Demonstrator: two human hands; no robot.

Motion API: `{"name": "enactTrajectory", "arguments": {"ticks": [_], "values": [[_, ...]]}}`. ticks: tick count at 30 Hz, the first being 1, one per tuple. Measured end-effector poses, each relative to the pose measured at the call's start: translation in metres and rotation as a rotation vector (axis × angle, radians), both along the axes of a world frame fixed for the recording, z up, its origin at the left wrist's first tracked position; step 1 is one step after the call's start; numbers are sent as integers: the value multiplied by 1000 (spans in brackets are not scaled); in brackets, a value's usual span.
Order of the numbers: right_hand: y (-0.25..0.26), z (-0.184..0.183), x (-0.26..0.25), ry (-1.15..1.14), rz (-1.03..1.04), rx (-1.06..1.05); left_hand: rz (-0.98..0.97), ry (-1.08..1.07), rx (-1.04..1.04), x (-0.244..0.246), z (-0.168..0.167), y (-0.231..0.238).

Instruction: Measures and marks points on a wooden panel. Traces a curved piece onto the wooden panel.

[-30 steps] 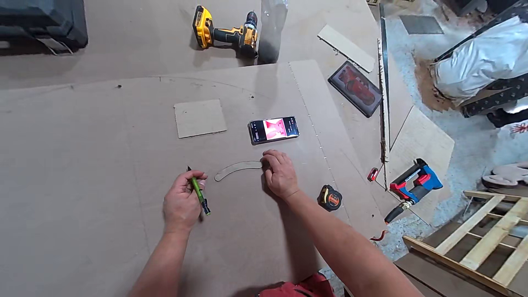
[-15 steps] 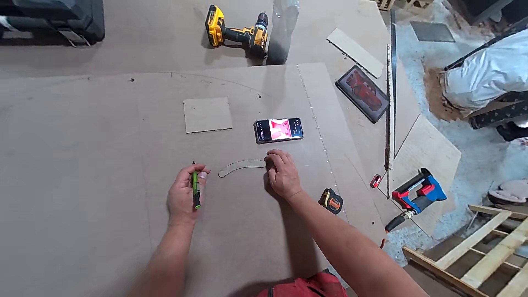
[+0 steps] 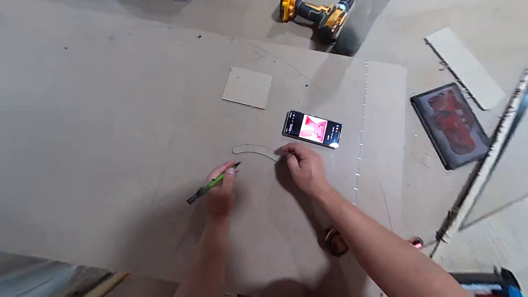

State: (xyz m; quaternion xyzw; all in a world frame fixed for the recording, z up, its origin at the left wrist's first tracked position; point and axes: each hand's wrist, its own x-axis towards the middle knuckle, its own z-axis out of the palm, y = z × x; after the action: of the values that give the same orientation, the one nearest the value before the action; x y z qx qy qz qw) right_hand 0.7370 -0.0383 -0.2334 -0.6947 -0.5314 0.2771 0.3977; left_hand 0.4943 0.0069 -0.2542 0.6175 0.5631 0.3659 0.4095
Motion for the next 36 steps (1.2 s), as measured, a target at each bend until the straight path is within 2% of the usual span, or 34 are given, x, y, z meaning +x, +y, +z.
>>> {"name": "enactTrajectory", "arguments": {"ticks": [3, 6, 9, 13, 21, 26, 30, 33, 36], "values": [[43, -1, 9, 3, 252, 193, 53, -43, 15, 24, -3, -25], [76, -13, 4, 56, 431, 324, 152, -104, 87, 30, -5, -27], [81, -28, 6, 85, 485, 338, 183, -134, 97, 27, -6, -20], [78, -28, 12, 147, 502, 317, 201, -110, 46, 25, -4, -21], [79, -21, 18, 132, 528, 185, 409, -157, 206, 32, -11, 13], [83, -22, 18, 94, 572, 159, 319, -13, 202, 30, -11, 19], [84, -19, 21, 206, 565, 115, 261, -152, 255, 29, -8, 10], [85, -17, 21, 259, 565, 101, 54, -182, 195, 42, -3, -11], [85, -19, 21, 211, 556, 130, -169, -99, 188, 64, -4, -23]]}}
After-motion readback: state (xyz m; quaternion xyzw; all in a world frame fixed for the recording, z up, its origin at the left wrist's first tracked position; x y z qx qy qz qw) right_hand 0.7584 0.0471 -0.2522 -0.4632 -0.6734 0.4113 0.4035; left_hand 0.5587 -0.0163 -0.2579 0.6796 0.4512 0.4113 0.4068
